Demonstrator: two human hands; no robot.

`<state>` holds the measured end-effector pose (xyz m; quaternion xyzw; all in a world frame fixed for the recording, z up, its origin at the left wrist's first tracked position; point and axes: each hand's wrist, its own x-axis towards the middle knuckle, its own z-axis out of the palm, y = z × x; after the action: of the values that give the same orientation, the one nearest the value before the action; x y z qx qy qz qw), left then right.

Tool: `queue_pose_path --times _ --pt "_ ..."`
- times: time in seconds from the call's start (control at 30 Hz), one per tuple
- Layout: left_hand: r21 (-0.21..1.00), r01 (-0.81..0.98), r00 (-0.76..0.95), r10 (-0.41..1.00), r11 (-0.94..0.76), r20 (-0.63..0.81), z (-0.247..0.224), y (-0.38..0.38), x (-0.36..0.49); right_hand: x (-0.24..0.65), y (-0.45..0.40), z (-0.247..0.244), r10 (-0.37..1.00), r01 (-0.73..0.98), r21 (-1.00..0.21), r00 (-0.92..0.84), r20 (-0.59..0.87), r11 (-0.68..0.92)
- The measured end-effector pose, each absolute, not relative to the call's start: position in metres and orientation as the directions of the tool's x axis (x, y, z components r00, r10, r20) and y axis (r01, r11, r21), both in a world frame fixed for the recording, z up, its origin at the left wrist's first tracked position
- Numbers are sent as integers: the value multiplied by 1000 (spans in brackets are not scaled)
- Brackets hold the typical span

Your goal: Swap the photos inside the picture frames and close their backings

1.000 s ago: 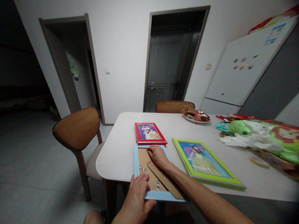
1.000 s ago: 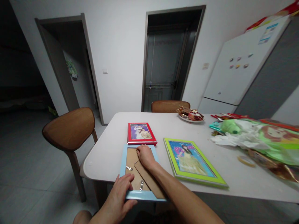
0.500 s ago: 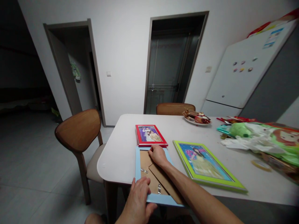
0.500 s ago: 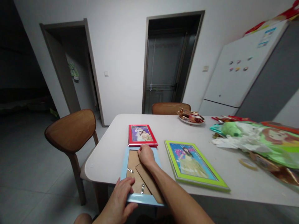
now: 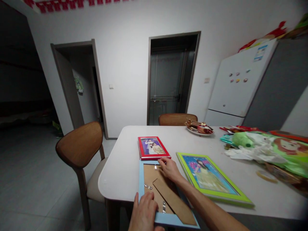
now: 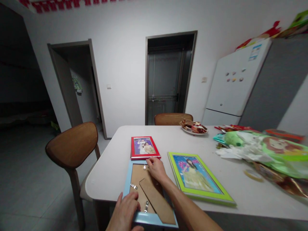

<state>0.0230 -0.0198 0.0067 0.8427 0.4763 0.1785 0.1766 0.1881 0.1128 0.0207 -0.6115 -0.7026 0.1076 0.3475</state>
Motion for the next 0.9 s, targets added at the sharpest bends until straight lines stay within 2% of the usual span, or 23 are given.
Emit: queue_pose_path --times 0.1,0.17,0.23,0.3,0.37,0.47,0.5,0.6,0.67,0.73,0.83,0.9 --pt "433 742 520 847 -512 112 8 -19 32 211 94 22 929 732 -641 29 370 233" --pt "447 726 528 840 -522 122 10 -19 34 227 80 21 928 631 -743 97 361 223" --pt "487 702 518 842 -519 151 16 -21 33 240 65 20 925 468 -865 220 311 180" --pt "560 641 490 842 -525 227 26 -25 32 243 49 18 928 262 -959 320 191 107" --pt "671 527 431 845 -521 317 37 -29 36 233 32 16 961 16 -999 273 40 37" --pt "840 276 299 873 -467 386 46 -34 52 200 9 14 992 -340 -933 -91 -88 -114" --pt "876 185 260 882 -445 392 48 -34 59 188 4 15 981 -427 -889 -159 -108 -167" --pt "915 -47 163 900 -401 403 58 -32 79 170 -1 21 994 -605 -789 -59 -92 -109" --pt "906 -177 109 907 -385 407 70 -27 87 181 4 30 994 -633 -774 79 -73 -6" --pt "890 -293 103 914 -350 393 85 -19 94 211 12 39 980 -581 -812 184 -69 52" --pt "896 -381 228 915 -230 332 93 -1 108 276 29 52 940 -316 -949 323 -107 1" --pt "909 -377 274 917 -176 291 83 13 123 318 40 57 905 -59 -997 420 -67 -46"
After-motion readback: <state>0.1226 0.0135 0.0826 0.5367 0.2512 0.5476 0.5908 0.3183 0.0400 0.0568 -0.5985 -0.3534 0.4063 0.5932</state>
